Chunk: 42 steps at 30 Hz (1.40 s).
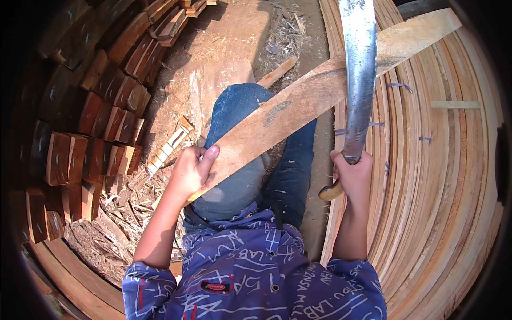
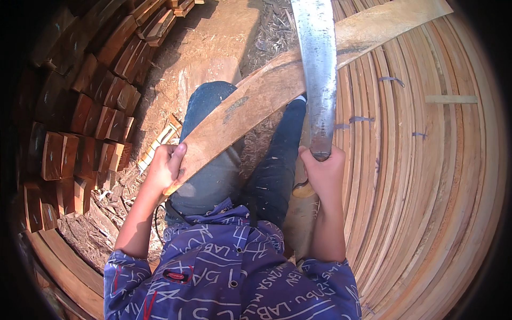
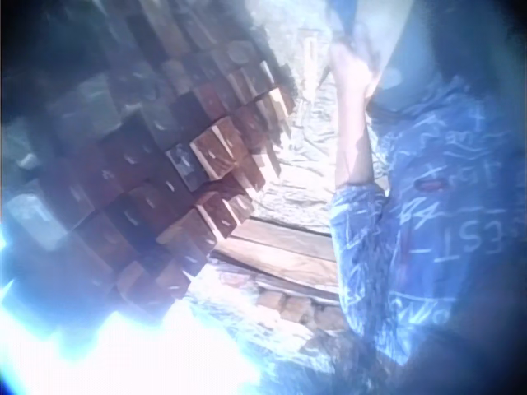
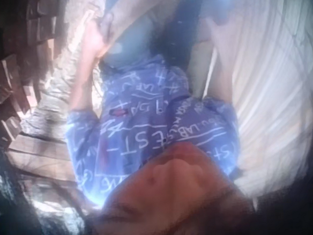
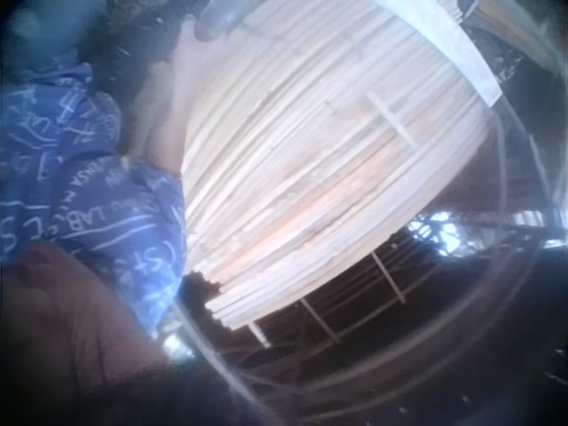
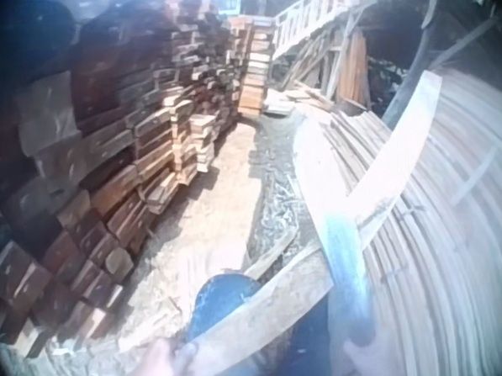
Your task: The person sits on the ground and uses a large curved blade to shave and shape a long, thin piece of wood. They hold the wood with one hand and repeatedly draw the blade along its length to remove thin shavings.
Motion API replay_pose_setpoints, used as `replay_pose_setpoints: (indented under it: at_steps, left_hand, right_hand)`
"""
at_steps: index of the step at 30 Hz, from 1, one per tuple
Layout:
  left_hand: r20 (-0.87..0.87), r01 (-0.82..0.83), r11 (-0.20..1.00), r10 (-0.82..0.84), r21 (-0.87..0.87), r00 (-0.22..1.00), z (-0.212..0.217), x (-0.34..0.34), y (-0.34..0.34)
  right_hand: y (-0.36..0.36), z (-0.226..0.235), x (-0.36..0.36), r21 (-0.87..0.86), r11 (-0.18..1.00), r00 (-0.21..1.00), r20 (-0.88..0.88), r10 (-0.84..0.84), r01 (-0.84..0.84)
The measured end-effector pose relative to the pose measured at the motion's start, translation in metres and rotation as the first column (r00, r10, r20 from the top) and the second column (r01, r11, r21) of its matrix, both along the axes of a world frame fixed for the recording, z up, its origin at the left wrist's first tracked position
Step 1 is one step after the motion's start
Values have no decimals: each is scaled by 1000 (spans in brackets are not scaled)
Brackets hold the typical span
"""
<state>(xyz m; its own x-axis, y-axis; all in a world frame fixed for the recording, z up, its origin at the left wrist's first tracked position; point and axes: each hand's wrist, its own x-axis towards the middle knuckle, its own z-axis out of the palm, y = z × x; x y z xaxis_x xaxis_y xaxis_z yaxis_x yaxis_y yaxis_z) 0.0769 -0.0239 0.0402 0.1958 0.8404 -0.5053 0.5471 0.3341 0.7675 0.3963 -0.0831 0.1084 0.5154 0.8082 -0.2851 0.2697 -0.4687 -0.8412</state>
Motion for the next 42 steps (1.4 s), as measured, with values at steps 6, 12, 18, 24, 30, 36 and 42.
replay_pose_setpoints:
  at_steps: [6,12,18,24,30,36,42]
  left_hand:
    - [9,-13,999,14,-33,1000,5,3,1]
    - [-15,-20,999,19,-34,1000,-1,-2,0]
    - [8,-28,996,28,-81,1000,0,-2,5]
    - [-21,8,999,-9,-38,1000,1,-9,5]
    - [39,5,997,-2,-76,999,-2,-6,4]
    - [23,-1,998,2,-60,1000,-3,-9,3]
    - [39,-3,999,4,-41,999,-3,-4,3]
  right_hand:
    - [-8,-23,-7,-6,986,970,182,162,-164]
    - [1,-1,-12,-85,973,949,219,227,-213]
    - [10,-14,-3,0,995,974,205,94,-96]
    - [15,7,15,-23,997,986,152,70,-67]
    - [7,-17,8,-63,986,968,195,161,-151]
    - [14,0,3,-23,991,975,176,135,-133]
    - [5,-22,-8,-50,961,929,249,275,-272]
